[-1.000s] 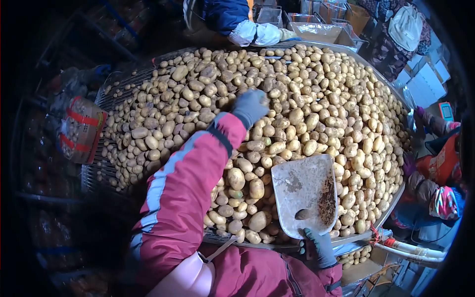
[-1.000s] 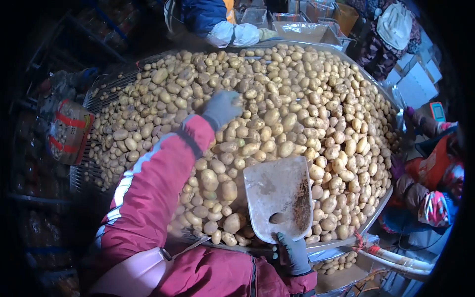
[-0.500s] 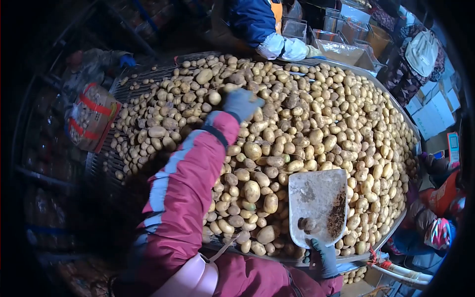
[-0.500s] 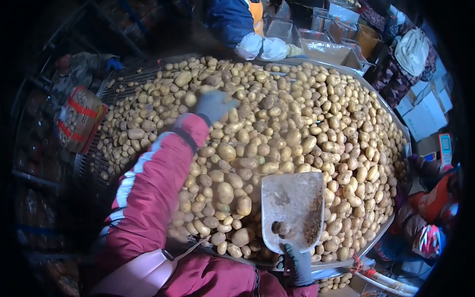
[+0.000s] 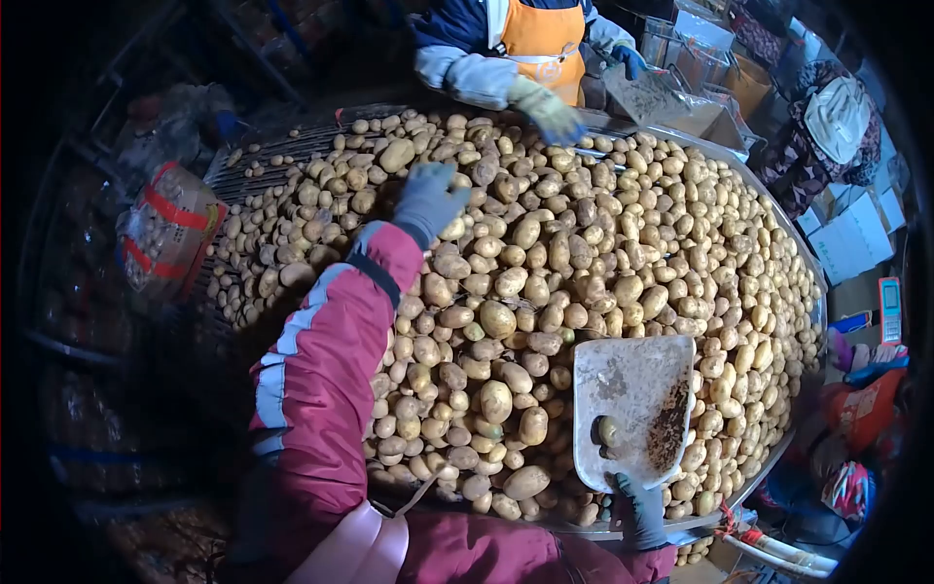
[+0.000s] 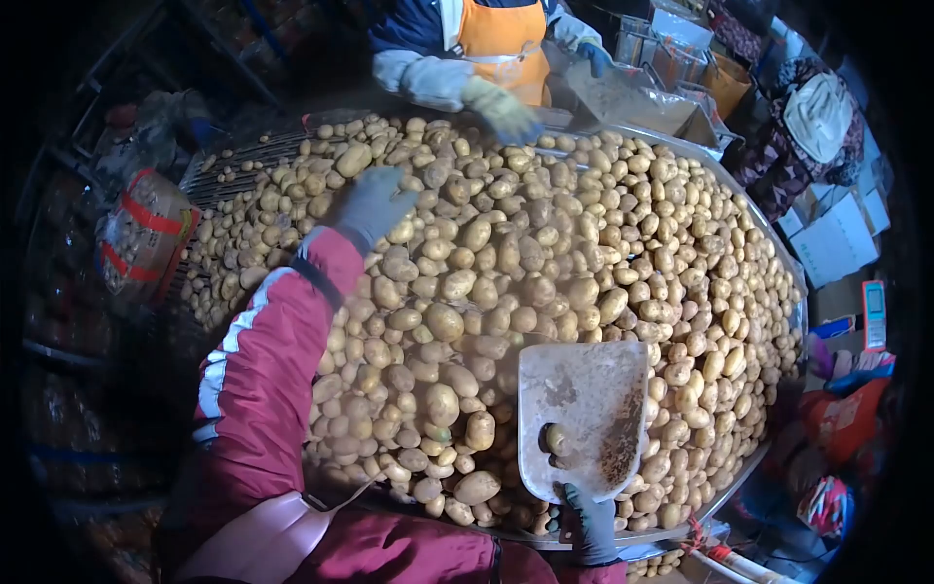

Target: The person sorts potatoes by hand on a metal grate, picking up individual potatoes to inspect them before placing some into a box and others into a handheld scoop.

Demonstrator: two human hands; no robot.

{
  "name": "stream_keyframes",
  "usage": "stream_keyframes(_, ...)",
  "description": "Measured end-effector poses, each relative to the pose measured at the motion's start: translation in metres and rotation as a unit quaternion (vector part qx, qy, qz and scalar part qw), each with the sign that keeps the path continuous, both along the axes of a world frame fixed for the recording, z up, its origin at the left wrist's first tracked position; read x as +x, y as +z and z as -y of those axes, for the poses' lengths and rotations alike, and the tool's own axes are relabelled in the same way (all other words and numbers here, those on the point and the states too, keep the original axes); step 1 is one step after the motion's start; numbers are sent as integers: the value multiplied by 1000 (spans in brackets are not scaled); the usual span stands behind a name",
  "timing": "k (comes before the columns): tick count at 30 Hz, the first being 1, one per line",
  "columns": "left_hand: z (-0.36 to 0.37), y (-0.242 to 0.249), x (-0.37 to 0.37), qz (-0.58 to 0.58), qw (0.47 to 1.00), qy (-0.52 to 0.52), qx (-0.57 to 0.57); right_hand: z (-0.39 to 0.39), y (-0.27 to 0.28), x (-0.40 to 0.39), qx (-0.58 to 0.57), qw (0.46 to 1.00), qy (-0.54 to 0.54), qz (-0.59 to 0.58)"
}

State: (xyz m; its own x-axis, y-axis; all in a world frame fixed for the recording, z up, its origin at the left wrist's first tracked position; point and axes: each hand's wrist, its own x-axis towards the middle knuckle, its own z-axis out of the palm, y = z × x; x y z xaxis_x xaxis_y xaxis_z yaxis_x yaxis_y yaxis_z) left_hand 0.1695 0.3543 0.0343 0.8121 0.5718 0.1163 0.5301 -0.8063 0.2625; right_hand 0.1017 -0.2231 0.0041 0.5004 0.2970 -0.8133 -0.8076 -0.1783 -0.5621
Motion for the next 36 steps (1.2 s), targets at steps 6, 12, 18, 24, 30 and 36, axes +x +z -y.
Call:
stream_keyframes(6, -34, -42, 59, 161, 982, -92, 42, -9, 11, -1, -10, 1000, -9, -16)
stream_keyframes(12, -16, -75, 86, -26, 992, -108, -60, -13, 23, -9, 0, 998, -52, -32)
stream_keyframes(18, 18, -9, 36, -40, 944, -170, -281, -9, 20, -6, -7, 999, -22, -45)
stream_keyframes(24, -105, -66, -79, -164, 977, 40, 131, 1, 6, -4, 7, 999, 4, -46)
stream_keyframes(30, 42, 26, -53, -141, 986, 86, -18, 3, -4, -7, 26, 999, -15, -40)
stream_keyframes(36, 113, -32, -51, 63, 990, -109, -66, 13, -18, -11, -3, 999, 39, 34)
